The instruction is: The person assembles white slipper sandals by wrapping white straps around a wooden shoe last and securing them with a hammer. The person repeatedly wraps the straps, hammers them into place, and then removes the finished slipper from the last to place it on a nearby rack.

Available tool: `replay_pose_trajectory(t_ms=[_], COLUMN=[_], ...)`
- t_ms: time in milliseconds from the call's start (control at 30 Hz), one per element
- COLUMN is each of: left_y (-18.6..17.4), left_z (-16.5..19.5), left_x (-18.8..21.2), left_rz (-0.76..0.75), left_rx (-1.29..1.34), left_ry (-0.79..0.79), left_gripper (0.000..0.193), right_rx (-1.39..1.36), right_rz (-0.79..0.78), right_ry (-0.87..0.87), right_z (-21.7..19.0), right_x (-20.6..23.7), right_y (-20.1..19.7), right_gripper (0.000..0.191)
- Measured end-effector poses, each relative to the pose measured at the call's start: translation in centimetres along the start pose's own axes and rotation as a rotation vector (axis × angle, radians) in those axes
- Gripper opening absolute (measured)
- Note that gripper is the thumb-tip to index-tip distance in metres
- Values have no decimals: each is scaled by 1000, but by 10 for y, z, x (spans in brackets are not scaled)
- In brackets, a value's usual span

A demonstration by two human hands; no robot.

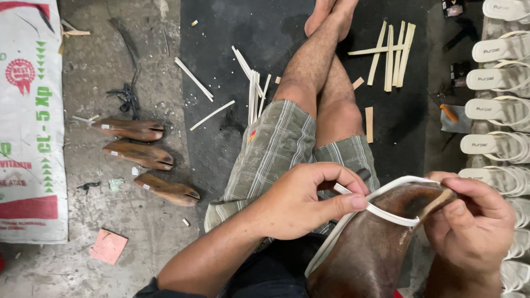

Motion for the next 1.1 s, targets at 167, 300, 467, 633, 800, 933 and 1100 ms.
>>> replay_pose_trajectory(t_ms=[167,300,467,633,800,933,1100], left_y=[-4,-9,-12,-9,-12,-11,31], left_z=[-7,-20,-26,-20,-25,-43,-93], left_x=[-5,-15,-30,-30,-24,-35,-68], left_rz=[-73,-149,-288,-329,-302,-375,-783], left_rx=[167,249,278,246,270,341,665], left_ry=[-103,-176,-245,-238,-219,-311,-395], left_gripper=[30,30,31,32,29,38,105], right_rx=[-5,-78,-146,-156,-157,-232,-309], right_rz=[-3,48,-36,-68,-70,-121,-180], right_ry=[16,74,-24,-80,-76,-37,-15], right_z=[0,4,7,3,5,1,-18], right_x=[-1,-1,0,0,1,2,-3], right_y=[0,-1,-3,-10,-10,-2,10], right_gripper=[20,25,27,26,24,25,22])
Point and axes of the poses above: each hand's wrist, its own x-axis away from the middle knuckle, its own y-axis out of the palm, z = x × y, the point moved 1 cm from there along -x, towards the middle knuckle, and after that the axes turned 12 degrees about z, right-handed, at the moved point
